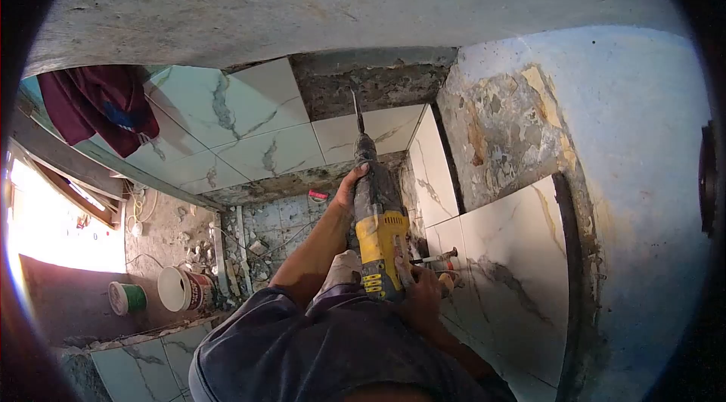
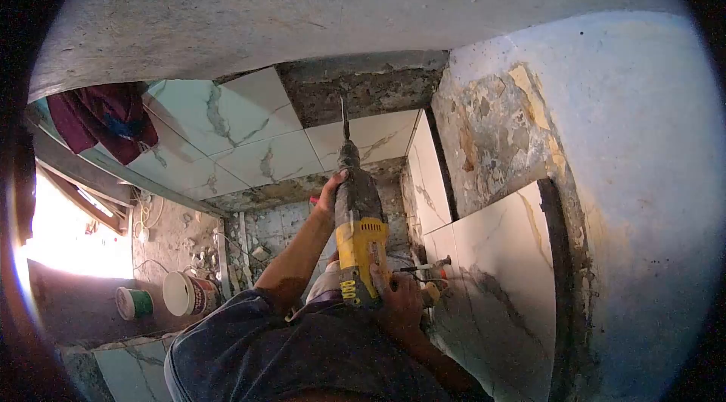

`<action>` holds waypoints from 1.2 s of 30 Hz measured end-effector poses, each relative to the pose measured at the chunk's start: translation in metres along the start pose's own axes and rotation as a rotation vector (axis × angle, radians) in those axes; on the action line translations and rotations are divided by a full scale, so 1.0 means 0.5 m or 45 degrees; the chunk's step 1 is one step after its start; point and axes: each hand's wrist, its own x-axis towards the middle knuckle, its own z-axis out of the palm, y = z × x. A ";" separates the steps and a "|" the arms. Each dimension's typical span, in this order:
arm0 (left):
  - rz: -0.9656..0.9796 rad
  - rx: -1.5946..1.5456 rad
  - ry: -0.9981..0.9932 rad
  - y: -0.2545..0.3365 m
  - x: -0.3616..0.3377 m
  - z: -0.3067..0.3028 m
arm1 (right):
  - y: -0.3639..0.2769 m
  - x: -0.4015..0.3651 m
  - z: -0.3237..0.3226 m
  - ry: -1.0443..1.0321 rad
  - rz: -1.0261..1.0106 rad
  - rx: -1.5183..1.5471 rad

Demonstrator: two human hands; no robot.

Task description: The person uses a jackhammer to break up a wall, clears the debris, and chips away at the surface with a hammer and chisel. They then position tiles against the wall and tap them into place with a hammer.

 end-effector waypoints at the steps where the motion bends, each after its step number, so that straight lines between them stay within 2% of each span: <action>1: 0.022 -0.002 -0.071 0.003 0.007 -0.003 | -0.001 0.008 -0.002 -0.049 0.042 -0.048; 3: 0.037 -0.005 -0.136 0.004 0.015 -0.012 | -0.006 0.019 -0.016 0.004 0.012 0.002; 5: 0.003 -0.014 0.038 0.009 0.001 0.010 | -0.005 0.018 -0.012 0.049 -0.008 0.055; 8: -0.020 -0.041 -0.061 0.010 0.023 -0.015 | 0.013 0.021 0.010 0.055 -0.037 -0.010; 11: -0.032 -0.037 -0.038 0.008 0.025 -0.022 | -0.001 0.031 -0.006 0.092 -0.068 0.071; 15: -0.006 -0.052 -0.095 0.026 0.030 -0.016 | -0.019 0.065 -0.012 0.029 0.014 0.098; 16: -0.025 -0.033 -0.038 0.033 0.031 -0.014 | -0.025 0.072 -0.014 0.000 0.057 0.105; 17: -0.037 -0.015 0.015 0.042 0.034 -0.014 | -0.025 0.066 -0.006 0.003 0.058 0.103; 19: -0.002 -0.021 -0.037 0.050 0.083 -0.062 | -0.012 0.075 0.021 0.015 -0.007 0.012; 24: 0.005 -0.055 -0.021 0.054 0.058 -0.038 | -0.015 0.100 0.023 -0.098 0.035 0.016; 30: -0.047 -0.012 -0.070 0.022 0.027 -0.030 | -0.024 0.039 0.007 -0.065 0.084 0.162; 32: 0.000 0.085 0.079 0.005 0.002 -0.007 | -0.017 0.017 0.005 -0.055 0.089 0.187; 35: -0.021 0.039 0.147 -0.018 -0.015 0.010 | -0.005 -0.019 0.024 -0.134 0.160 0.106; 36: -0.028 0.044 0.144 -0.021 -0.013 0.008 | 0.002 -0.024 0.032 -0.021 0.117 0.097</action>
